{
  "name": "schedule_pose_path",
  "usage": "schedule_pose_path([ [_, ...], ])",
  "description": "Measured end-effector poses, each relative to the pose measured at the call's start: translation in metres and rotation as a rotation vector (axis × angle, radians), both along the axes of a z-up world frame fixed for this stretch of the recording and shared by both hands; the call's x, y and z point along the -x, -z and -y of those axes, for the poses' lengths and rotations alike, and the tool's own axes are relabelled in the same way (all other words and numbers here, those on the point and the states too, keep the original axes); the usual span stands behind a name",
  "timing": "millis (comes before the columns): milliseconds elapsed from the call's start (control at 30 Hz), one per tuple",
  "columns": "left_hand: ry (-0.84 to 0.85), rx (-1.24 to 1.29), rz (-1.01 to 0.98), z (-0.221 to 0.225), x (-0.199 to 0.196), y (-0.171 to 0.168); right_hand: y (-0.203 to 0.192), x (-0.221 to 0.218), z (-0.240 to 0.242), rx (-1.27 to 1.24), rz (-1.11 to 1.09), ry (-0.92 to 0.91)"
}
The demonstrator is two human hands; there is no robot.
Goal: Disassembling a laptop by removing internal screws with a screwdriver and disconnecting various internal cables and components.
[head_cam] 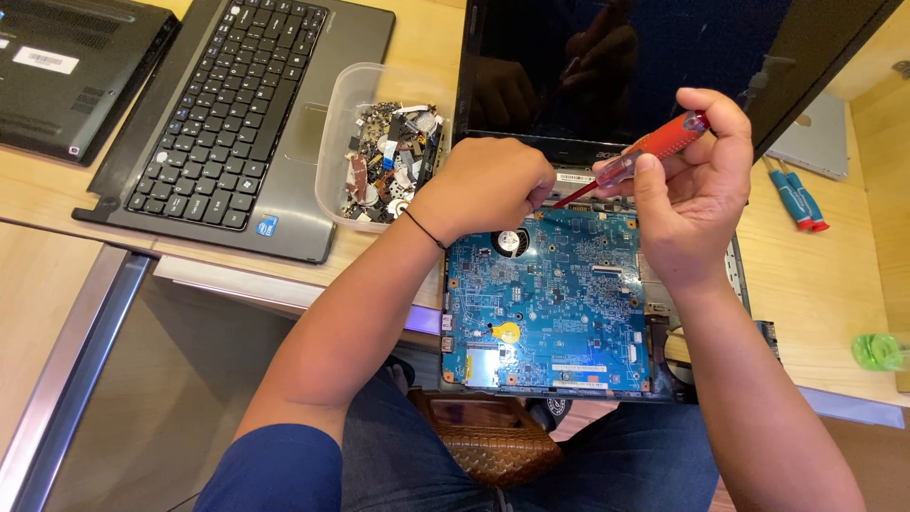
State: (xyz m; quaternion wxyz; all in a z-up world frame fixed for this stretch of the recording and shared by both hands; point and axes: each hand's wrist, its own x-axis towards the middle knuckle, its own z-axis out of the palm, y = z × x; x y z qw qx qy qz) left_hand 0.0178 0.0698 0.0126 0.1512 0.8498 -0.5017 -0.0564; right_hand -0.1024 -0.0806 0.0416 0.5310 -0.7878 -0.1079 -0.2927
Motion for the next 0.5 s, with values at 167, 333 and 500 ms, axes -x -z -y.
schedule_pose_path([
  [167,-0.002,0.021,-0.019,-0.0007,-0.0013,0.0006,0.0008,-0.0015,0.0003,-0.005,0.002,-0.019],
  [333,0.002,0.010,-0.042,-0.0013,-0.0006,-0.0018,0.0003,-0.0018,-0.0015,0.041,0.005,-0.063],
  [500,-0.007,0.002,-0.056,-0.0017,-0.0004,-0.0024,0.0008,-0.0031,-0.0017,0.038,0.004,-0.055],
])
